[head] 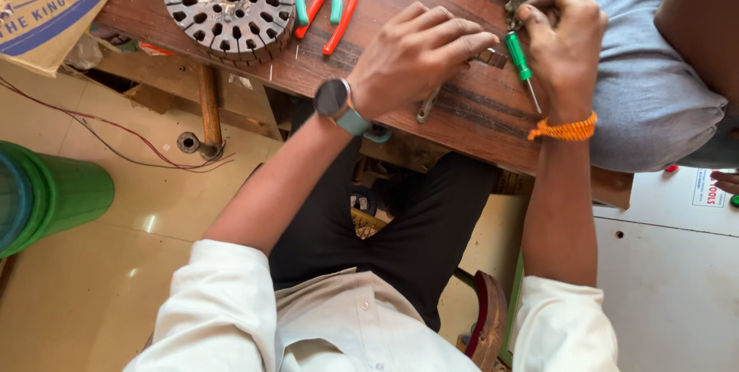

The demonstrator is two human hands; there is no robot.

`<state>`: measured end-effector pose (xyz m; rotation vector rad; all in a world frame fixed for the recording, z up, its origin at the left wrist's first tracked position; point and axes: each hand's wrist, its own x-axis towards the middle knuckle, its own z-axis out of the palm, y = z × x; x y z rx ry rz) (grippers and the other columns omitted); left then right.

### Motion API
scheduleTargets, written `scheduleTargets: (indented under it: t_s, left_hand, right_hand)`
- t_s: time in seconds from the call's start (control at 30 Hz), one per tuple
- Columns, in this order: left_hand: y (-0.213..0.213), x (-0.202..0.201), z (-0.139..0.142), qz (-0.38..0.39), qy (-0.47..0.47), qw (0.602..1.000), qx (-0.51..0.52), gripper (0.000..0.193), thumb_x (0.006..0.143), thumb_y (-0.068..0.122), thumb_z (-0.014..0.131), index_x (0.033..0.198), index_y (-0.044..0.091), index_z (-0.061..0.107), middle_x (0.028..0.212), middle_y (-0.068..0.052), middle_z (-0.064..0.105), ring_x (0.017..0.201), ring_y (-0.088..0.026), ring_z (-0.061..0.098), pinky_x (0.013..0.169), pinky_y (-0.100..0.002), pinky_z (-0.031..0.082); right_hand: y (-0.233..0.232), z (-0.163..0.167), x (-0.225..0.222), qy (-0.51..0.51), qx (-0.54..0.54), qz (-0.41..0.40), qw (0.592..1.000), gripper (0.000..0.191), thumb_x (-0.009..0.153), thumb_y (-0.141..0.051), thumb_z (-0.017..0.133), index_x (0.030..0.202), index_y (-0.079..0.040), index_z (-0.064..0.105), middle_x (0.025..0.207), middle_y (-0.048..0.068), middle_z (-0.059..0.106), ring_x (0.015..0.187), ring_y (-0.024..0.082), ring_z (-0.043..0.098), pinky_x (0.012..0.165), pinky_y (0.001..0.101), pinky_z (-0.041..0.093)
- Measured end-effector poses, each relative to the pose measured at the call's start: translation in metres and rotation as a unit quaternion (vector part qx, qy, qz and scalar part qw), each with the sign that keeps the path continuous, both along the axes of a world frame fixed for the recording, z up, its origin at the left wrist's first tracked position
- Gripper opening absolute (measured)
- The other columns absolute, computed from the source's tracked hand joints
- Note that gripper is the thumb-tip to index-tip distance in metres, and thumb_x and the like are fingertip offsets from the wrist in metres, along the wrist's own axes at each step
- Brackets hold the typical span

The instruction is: The person holds a small circular electrical component and repeatedly uses a green screwdriver to adjust or tighten parts on its surface. The person rotates the component to access different areas while seated at a workbench with tools and other parts nearby.

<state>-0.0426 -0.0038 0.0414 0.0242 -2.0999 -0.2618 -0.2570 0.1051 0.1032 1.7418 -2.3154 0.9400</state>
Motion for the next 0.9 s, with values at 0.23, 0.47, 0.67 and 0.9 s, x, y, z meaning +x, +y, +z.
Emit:
scheduleTargets:
  t_s: [0.23,0.47,0.67,0.9]
  left_hand:
    - [-0.006,-0.009,-0.005,-0.031,-0.030,0.996,0.082,0.040,0.089,0.025,0.084,0.125,0.016,0.070,0.117,0.001,0.073,0.111,-0.019,0.067,0.097,-0.037,0.052]
    - [-0.008,-0.010,0.002,-0.050,-0.049,0.988,0.138,0.037,0.083,0.026,0.087,0.116,0.017,0.073,0.112,0.001,0.074,0.109,-0.023,0.067,0.088,-0.038,0.055]
    - [-0.006,-0.010,0.008,-0.056,-0.048,0.983,0.168,0.033,0.081,0.020,0.087,0.111,0.016,0.073,0.107,0.001,0.074,0.106,-0.024,0.067,0.087,-0.040,0.055]
    - [-0.006,-0.011,0.007,-0.066,-0.041,0.981,0.177,0.034,0.080,0.021,0.088,0.110,0.017,0.073,0.105,0.000,0.073,0.104,-0.025,0.067,0.084,-0.040,0.055]
  right_hand:
    - [0.056,0.047,0.047,-0.279,-0.027,-0.024,0.960,0.006,0.101,-0.006,0.071,0.097,0.000,0.070,0.077,-0.008,0.061,0.065,-0.002,0.047,0.056,0.0166,0.033]
    - [0.068,0.032,0.070,-0.268,0.014,0.037,0.963,0.007,0.105,-0.003,0.074,0.104,0.002,0.069,0.085,-0.006,0.065,0.070,-0.003,0.048,0.060,0.0164,0.036]
    - [0.068,0.004,0.085,-0.265,0.004,0.013,0.964,0.006,0.104,-0.002,0.073,0.102,0.002,0.068,0.078,-0.005,0.057,0.066,-0.001,0.043,0.057,0.0179,0.031]
    - [0.069,0.004,0.077,-0.276,-0.045,0.053,0.959,0.005,0.107,0.001,0.072,0.106,0.003,0.068,0.089,-0.004,0.064,0.073,-0.001,0.047,0.063,0.0177,0.035]
